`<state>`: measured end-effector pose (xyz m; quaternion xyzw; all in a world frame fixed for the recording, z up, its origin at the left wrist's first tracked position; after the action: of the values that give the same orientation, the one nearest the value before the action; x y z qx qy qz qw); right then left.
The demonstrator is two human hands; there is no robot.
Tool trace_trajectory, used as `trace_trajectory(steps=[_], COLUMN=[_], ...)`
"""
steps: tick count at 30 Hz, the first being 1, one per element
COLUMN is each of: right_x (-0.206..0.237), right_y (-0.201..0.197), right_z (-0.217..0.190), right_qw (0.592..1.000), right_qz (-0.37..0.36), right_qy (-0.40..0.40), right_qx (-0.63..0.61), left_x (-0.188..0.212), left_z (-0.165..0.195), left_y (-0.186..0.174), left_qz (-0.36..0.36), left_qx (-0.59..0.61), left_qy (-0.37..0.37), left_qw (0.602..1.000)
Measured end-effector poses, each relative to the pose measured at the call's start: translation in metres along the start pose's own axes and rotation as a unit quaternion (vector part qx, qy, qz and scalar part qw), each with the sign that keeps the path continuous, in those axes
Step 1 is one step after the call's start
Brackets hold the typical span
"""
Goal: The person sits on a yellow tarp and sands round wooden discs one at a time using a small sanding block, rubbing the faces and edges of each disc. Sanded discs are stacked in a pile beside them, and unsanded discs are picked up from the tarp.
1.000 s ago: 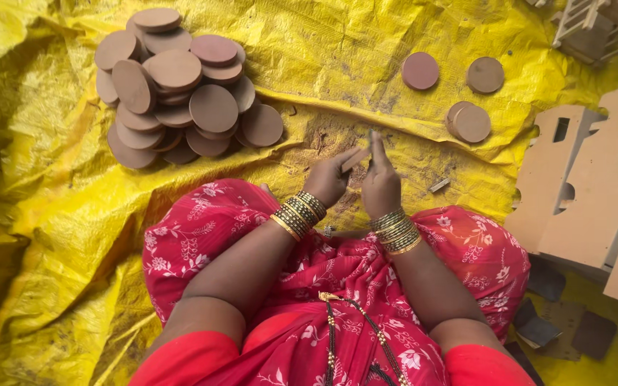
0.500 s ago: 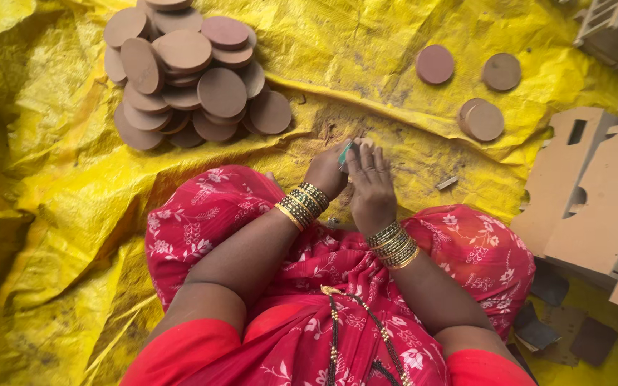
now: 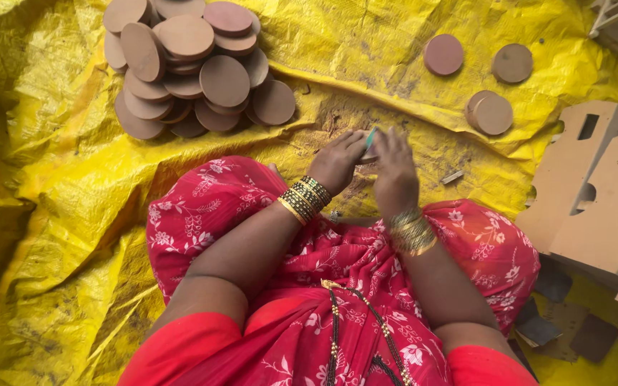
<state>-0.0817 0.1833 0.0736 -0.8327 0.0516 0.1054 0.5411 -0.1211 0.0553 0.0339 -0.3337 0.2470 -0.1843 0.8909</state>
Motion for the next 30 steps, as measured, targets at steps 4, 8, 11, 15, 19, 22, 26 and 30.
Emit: trace_trajectory(steps=[4,8,11,15,19,22,26,30], right_x=[-0.003,0.001,0.003,0.002,0.001,0.001,0.0,0.002], right_y=[0.007,-0.005,-0.012,-0.007,-0.015,-0.018,-0.01,-0.016], right_z=[0.02,-0.001,-0.01,-0.001,-0.02,-0.025,-0.008,-0.027], right_qw=[0.972,1.0,0.999,0.989,0.998,0.995,0.983,0.996], right_qz=[-0.037,0.005,0.036,-0.003,0.043,0.061,0.008,0.059], right_qy=[0.118,-0.001,-0.032,0.071,-0.047,-0.08,0.062,-0.059], right_qx=[-0.201,-0.022,0.0,-0.131,-0.005,0.011,-0.172,-0.015], left_x=[0.0,-0.005,-0.004,-0.003,-0.002,-0.001,-0.002,-0.003], left_z=[0.006,-0.004,0.003,0.006,-0.001,0.0,0.001,0.0], left_y=[0.0,-0.008,-0.01,-0.003,-0.006,-0.008,-0.006,-0.015], left_qz=[0.006,0.035,0.045,0.009,0.029,0.04,0.012,0.027], left_qx=[-0.006,0.005,0.026,0.007,0.028,0.054,0.095,0.122], left_qy=[0.009,-0.032,0.008,0.001,-0.029,-0.023,-0.07,-0.087], left_qw=[1.0,0.999,0.999,1.0,0.999,0.997,0.993,0.988])
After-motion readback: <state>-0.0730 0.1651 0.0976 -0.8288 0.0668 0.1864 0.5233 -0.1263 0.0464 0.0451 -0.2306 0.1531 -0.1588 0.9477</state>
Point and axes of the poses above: each hand's wrist, its own x-axis away from the middle knuckle, its own y-axis out of the palm, z = x × y, the point moved 7 cm from there along -x, towards the middle knuckle, and after that the axes turned 2 degrees about -x, right-handed, at the moved point
